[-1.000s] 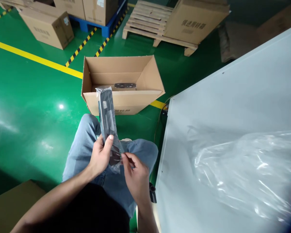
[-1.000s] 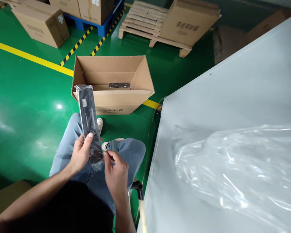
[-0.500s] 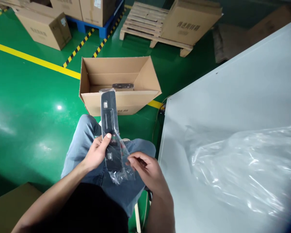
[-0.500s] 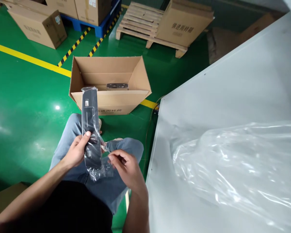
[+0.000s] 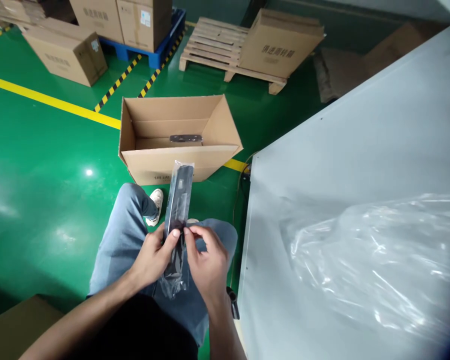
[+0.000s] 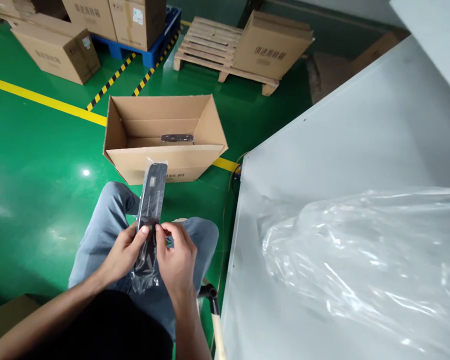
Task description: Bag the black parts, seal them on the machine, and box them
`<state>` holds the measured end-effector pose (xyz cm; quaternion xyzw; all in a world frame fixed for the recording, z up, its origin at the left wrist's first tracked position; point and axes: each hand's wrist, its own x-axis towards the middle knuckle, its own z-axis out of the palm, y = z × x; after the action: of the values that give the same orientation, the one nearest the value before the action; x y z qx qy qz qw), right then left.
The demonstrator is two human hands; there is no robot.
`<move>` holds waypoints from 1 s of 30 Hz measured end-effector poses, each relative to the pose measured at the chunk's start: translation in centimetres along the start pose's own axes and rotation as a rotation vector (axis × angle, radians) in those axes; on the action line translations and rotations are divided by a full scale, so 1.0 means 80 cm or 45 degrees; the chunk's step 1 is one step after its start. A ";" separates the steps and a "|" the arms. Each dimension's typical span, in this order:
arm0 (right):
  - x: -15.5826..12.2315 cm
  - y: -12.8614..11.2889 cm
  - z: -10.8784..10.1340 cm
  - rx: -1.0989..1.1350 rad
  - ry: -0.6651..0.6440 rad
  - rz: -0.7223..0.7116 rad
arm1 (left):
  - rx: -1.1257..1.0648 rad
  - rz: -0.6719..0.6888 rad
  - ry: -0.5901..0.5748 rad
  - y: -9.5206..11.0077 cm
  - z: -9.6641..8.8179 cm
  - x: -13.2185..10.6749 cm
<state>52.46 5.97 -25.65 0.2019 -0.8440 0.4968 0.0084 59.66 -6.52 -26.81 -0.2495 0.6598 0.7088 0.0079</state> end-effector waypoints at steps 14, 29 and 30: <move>-0.001 0.030 -0.018 0.331 0.042 0.364 | 0.221 0.017 -0.079 0.005 -0.007 -0.006; 0.003 0.044 -0.017 0.440 0.188 0.514 | 0.185 -0.094 -0.216 0.002 -0.013 -0.022; 0.005 0.042 -0.019 0.439 0.208 0.502 | 0.219 -0.091 -0.215 0.002 -0.014 -0.022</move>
<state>50.66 8.53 -27.65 -0.0086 -0.7664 0.6400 -0.0549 61.52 -7.04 -26.02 -0.2107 0.7058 0.6674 0.1099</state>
